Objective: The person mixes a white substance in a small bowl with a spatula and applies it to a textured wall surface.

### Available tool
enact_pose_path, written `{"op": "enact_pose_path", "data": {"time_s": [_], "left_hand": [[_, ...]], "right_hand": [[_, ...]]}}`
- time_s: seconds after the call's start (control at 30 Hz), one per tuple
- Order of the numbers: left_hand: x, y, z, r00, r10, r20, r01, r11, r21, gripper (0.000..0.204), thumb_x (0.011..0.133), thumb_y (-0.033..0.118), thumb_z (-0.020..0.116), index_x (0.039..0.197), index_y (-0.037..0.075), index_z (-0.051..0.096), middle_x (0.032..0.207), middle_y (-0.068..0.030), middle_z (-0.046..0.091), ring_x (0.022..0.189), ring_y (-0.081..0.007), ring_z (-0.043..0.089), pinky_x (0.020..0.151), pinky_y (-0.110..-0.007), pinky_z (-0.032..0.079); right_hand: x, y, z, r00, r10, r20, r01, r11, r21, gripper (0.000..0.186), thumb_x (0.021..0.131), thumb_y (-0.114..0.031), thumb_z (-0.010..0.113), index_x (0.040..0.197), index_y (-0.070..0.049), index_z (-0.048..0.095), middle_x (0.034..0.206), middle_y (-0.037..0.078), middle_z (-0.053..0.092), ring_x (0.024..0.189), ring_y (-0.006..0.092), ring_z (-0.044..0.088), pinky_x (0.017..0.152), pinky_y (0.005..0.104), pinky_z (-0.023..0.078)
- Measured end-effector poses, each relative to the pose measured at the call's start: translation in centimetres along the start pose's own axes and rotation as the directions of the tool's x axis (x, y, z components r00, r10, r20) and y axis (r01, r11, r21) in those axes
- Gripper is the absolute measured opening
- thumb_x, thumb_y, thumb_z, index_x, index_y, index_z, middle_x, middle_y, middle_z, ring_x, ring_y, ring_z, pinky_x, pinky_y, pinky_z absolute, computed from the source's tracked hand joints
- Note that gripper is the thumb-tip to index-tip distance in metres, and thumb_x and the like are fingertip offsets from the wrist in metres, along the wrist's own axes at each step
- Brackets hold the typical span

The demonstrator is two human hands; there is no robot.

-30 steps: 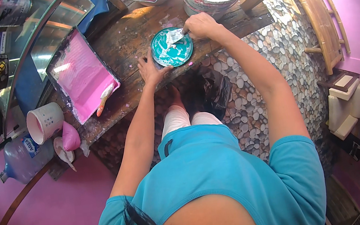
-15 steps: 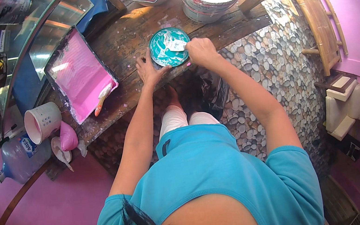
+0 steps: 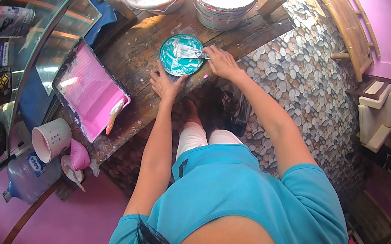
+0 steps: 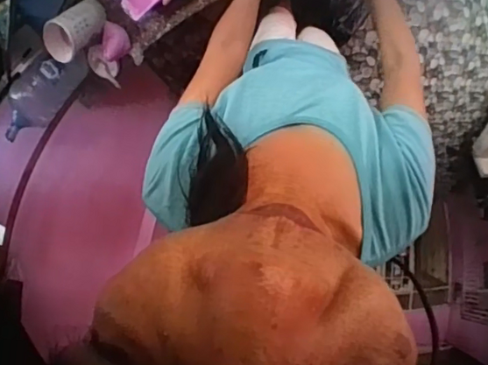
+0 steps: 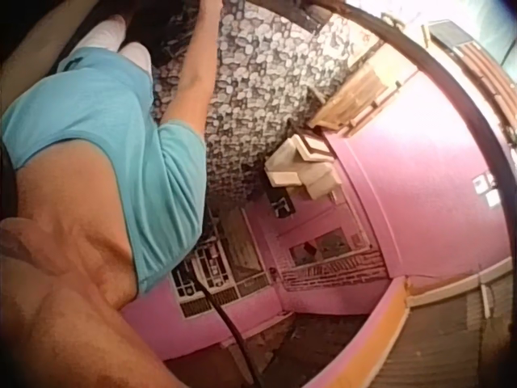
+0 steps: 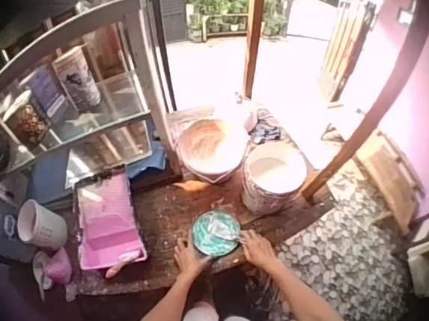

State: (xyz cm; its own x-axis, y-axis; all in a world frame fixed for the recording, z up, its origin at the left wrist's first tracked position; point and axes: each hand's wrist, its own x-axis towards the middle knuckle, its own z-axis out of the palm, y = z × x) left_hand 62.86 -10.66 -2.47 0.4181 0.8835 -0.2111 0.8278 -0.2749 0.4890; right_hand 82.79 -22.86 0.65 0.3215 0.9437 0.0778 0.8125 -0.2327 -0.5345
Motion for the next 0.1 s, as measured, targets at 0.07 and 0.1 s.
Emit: {"op": "enact_pose_path", "data": {"time_s": [0.07,0.1], "left_hand": [[0.1,0.1,-0.4,0.998,-0.022,0.05,0.023,1.0,-0.017,0.125,0.054,0.061,0.086,0.154,0.021,0.022,0.14,-0.0206,0.034,0.126,-0.041,0.037,0.103,-0.054,0.034],[0.1,0.2,-0.5,0.998,-0.032,0.057,0.032,0.999,0.003,0.126,0.055,0.06,0.086,0.154,0.02,0.02,0.14,-0.0184,0.034,0.127,-0.0395,0.036,0.105,-0.055,0.032]], "right_hand": [[0.1,1.3,0.6,1.0,-0.015,0.011,0.015,1.0,-0.005,0.046,0.081,-0.004,0.061,0.125,-0.011,0.049,0.113,0.014,0.057,0.105,0.0366,0.058,0.087,0.047,0.048],[0.2,1.8,0.9,0.999,-0.033,0.007,0.033,0.999,-0.014,0.05,0.081,-0.005,0.061,0.128,-0.012,0.047,0.116,0.015,0.057,0.107,0.0363,0.058,0.087,0.0466,0.048]]}}
